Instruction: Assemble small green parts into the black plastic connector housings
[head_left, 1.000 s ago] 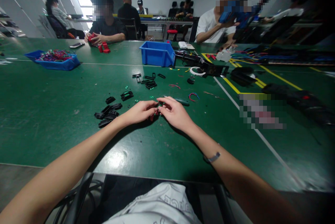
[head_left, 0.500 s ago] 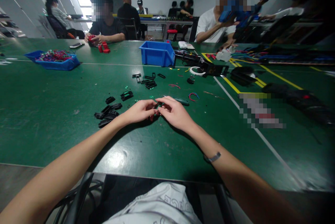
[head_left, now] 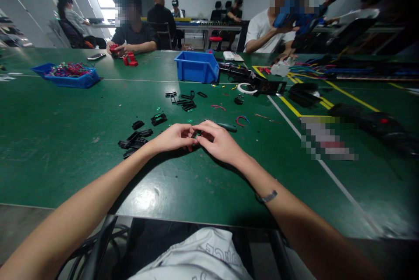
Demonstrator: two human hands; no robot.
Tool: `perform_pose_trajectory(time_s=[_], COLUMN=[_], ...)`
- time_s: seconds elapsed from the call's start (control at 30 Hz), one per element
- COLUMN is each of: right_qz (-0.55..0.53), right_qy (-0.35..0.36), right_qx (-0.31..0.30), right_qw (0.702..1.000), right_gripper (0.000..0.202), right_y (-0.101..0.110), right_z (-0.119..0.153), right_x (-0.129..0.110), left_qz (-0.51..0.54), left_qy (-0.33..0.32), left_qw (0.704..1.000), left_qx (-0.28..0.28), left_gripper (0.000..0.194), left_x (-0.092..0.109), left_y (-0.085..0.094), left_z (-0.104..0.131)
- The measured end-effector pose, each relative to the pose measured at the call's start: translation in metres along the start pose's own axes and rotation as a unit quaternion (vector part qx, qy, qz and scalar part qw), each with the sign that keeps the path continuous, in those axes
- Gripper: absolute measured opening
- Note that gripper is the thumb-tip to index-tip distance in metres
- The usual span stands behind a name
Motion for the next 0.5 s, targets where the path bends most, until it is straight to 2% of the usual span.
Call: perform_pose_trajectory(time_s=[0.5], right_qz=[0.009], right_qy=[0.004], right_qx=[-0.01], right_qw=[1.0], right_gripper=[0.034], right_y=[-0.0009], right_z=[0.0019], right_x=[-0.004], left_qz=[0.003], left_qy=[0.016], left_qw=[1.0], left_qx=[-0.011], left_gripper=[0.019], left_x=[-0.0017], left_y=[0.0042], left_z=[-0.0025])
Point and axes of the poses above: each hand's wrist, its own z-axis away from the middle knuckle, its own y-axis out of the back of the hand, x = y × z, the point moved 2 cm from there along -z, towards the middle knuckle, and after that the axes turned 2 degrees about -y, right-handed, at the moved point
